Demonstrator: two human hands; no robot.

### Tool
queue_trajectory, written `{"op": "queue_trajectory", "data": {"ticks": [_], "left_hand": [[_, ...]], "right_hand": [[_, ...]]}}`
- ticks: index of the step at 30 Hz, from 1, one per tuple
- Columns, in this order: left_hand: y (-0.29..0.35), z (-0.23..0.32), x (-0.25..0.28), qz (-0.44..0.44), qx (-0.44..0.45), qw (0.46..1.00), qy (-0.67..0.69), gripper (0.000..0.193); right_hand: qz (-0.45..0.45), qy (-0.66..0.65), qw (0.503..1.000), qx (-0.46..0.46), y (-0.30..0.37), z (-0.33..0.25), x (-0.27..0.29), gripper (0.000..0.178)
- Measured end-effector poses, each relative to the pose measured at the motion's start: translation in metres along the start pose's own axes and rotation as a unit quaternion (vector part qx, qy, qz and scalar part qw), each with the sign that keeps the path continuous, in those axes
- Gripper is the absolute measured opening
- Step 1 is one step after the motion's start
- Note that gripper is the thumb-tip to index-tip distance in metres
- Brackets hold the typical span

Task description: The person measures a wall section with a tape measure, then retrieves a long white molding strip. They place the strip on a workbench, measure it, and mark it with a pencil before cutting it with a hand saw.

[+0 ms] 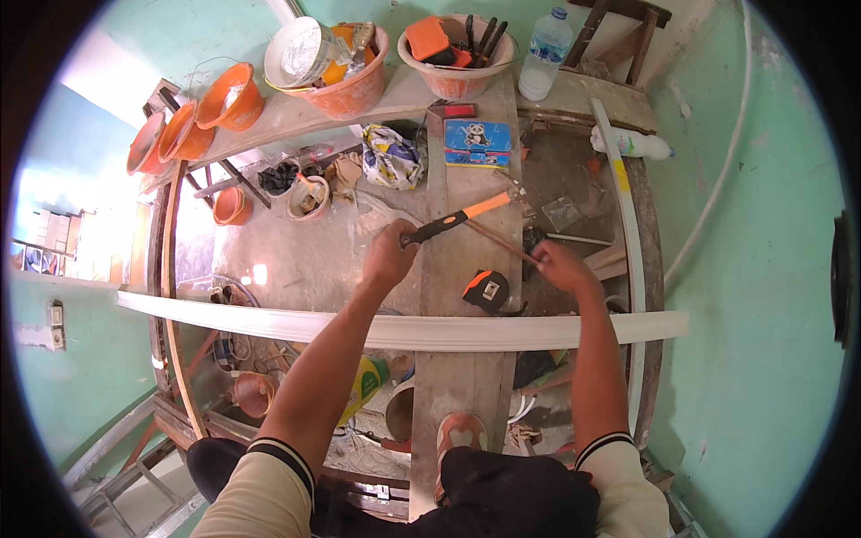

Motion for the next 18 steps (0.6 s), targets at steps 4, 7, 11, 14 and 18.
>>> {"op": "queue_trajectory", "data": {"ticks": [4, 7, 11, 14, 18], "left_hand": [[-0.032, -0.012, -0.016, -0.108, 0.113, 0.984, -0.079, 0.043], [-0.056, -0.011, -0.027, -0.005, 0.146, 0.987, -0.062, 0.055], [-0.079, 0.008, -0.042, 0.067, 0.161, 0.983, -0.065, 0.062], [-0.083, 0.016, -0.054, 0.028, 0.165, 0.983, -0.074, 0.057], [-0.096, 0.001, -0.050, 0.014, 0.189, 0.978, -0.087, 0.052]], "right_hand": [[0.023, 0.047, 0.998, -0.037, 0.078, 0.007, 0.040, 0.013], [0.084, 0.013, 0.991, -0.105, 0.137, 0.017, 0.043, 0.012], [0.130, -0.129, 0.973, -0.144, 0.179, -0.010, 0.037, 0.012], [0.155, -0.188, 0.959, -0.147, 0.205, -0.015, 0.031, 0.014], [0.199, -0.214, 0.942, -0.163, 0.215, -0.016, 0.032, 0.015]]}}
Point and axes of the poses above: each hand's wrist, its own y-axis away from the middle knuckle, its own x-axis out of the back of the hand, z = x × y, the point moved 8 cm from there along -y, towards the middle knuckle, and after that the axes turned 13 degrees about x, right-handed, at the moved point
